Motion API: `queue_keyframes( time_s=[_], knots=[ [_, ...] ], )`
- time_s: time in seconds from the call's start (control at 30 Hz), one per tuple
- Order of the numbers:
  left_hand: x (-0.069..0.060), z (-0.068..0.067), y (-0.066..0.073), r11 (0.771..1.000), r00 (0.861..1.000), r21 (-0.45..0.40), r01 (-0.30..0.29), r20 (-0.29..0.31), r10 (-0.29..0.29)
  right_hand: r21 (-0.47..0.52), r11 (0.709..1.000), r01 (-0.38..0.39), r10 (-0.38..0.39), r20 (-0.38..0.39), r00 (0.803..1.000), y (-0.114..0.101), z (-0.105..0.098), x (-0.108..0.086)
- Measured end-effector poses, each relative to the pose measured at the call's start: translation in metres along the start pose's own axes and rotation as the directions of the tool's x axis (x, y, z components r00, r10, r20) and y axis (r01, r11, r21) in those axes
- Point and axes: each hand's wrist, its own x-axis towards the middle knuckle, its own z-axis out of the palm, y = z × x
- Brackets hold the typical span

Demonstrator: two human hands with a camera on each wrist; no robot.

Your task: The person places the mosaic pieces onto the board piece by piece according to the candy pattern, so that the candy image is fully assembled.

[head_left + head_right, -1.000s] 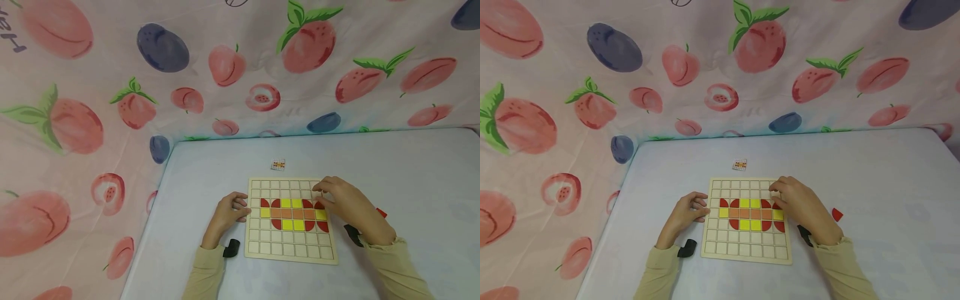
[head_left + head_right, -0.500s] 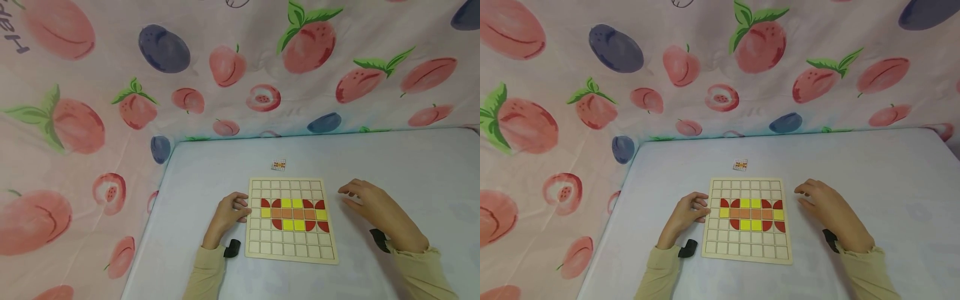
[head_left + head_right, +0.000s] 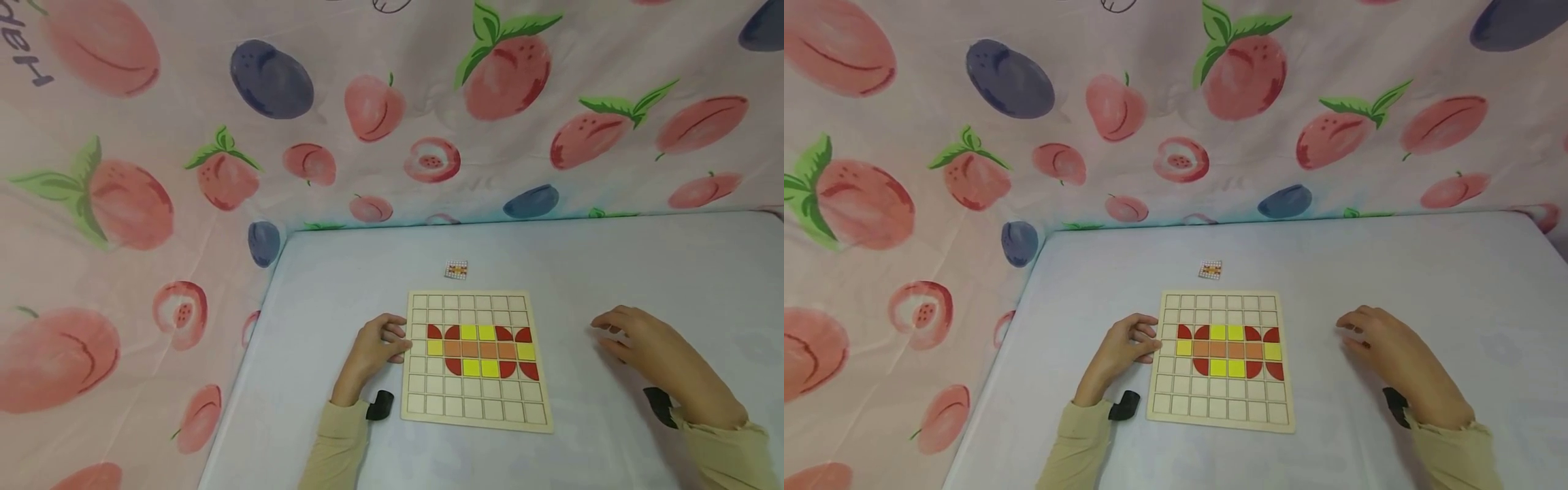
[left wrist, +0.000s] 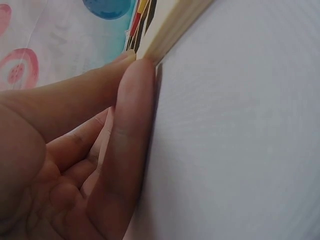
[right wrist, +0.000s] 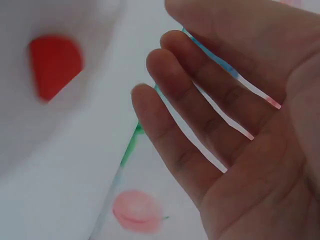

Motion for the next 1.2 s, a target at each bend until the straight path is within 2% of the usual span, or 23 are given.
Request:
queue_keyframes(
  time_s=[0.27, 0.43, 0.63, 0.8, 1.2],
  knots=[
    [-0.001, 0.0, -0.002, 1.0, 1.0, 0.006, 0.007, -0.002, -0.007, 0.03, 0.999, -0.033, 0.031, 0.048, 0.998, 0.021, -0.001, -0.006],
    [-0.001, 0.001, -0.003, 1.0, 1.0, 0.01, 0.008, -0.001, -0.008, 0.026, 0.999, -0.045, 0.043, 0.076, 0.996, 0.027, 0.0, -0.007],
    [0.0, 0.0, -0.002, 1.0, 1.0, 0.01, -0.001, 0.002, 0.001, 0.059, 0.994, -0.093, 0.086, 0.115, 0.99, 0.029, 0.0, -0.007],
    [0.001, 0.0, -0.002, 1.0, 1.0, 0.011, 0.002, 0.003, -0.002, 0.068, 0.991, -0.113, 0.104, 0.119, 0.987, 0.03, 0.001, -0.006],
    [0.0, -0.001, 0.0, 1.0, 1.0, -0.017, 0.0, 0.016, 0.0, 0.086, 0.991, -0.103, 0.095, 0.089, 0.991, 0.024, 0.002, -0.005]
  ],
)
